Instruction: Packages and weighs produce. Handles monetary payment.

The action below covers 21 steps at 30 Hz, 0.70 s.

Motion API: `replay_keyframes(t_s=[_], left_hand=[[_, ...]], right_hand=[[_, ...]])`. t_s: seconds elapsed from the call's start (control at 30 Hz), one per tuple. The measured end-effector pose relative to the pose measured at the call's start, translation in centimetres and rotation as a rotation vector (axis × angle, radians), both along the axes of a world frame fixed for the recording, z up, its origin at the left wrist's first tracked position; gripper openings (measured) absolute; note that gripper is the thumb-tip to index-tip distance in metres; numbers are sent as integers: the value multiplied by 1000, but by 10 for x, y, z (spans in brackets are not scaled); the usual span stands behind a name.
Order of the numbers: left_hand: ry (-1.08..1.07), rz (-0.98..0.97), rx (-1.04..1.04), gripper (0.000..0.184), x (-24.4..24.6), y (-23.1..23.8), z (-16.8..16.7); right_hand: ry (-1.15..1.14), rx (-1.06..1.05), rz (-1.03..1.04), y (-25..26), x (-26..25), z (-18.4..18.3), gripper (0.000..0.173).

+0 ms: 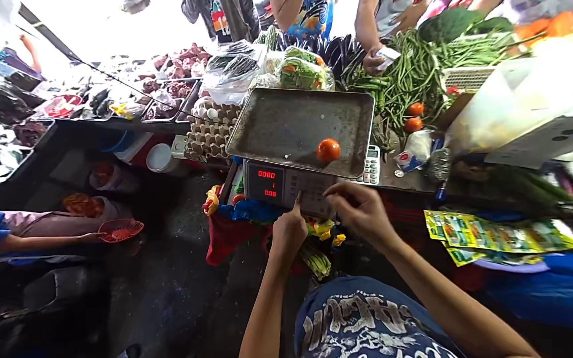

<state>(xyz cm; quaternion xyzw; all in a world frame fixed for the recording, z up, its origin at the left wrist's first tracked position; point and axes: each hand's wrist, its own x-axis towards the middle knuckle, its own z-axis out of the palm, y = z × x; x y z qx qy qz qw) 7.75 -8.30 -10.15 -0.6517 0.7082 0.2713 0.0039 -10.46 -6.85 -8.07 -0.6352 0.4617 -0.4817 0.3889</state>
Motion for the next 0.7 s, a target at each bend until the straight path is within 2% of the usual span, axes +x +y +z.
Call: replay_keyframes(t_s=[0.1,0.13,0.2,0.33,0.4,0.43,0.47,0.53,0.6,0.67,0.7], left_hand=[[16,-9,67,63,2,-2,5],[16,-12,72,63,1,-1,6],[10,-17,70,63,-1,0,8],[-7,-20,76,67,-2,2,10],[-13,-27,96,72,0,1,10],[-6,-36,102,75,1,0,9],[13,-41,92,74,3,-1,6],[48,-24,62,70,4,-1,3],[49,-16,58,68,4,0,3],[44,-26,52,70,3,1,2],[36,-35,53,71,2,1,2]], right_hand=[[749,115,143,6,22,-40,44],[891,118,157,4,30,-51,48],[1028,25,92,3,39,-67,50],[1099,150,117,4,48,-55,57],[1065,190,116,4,46,-40,52],[1024,119,53,5,44,-31,45],[949,-45,-70,6,40,-22,39],[821,-282,-257,-4,32,8,36],[831,-299,-323,-29,21,41,47],[914,-145,-309,-61,13,60,69],[971,-53,-278,-79,10,62,74]])
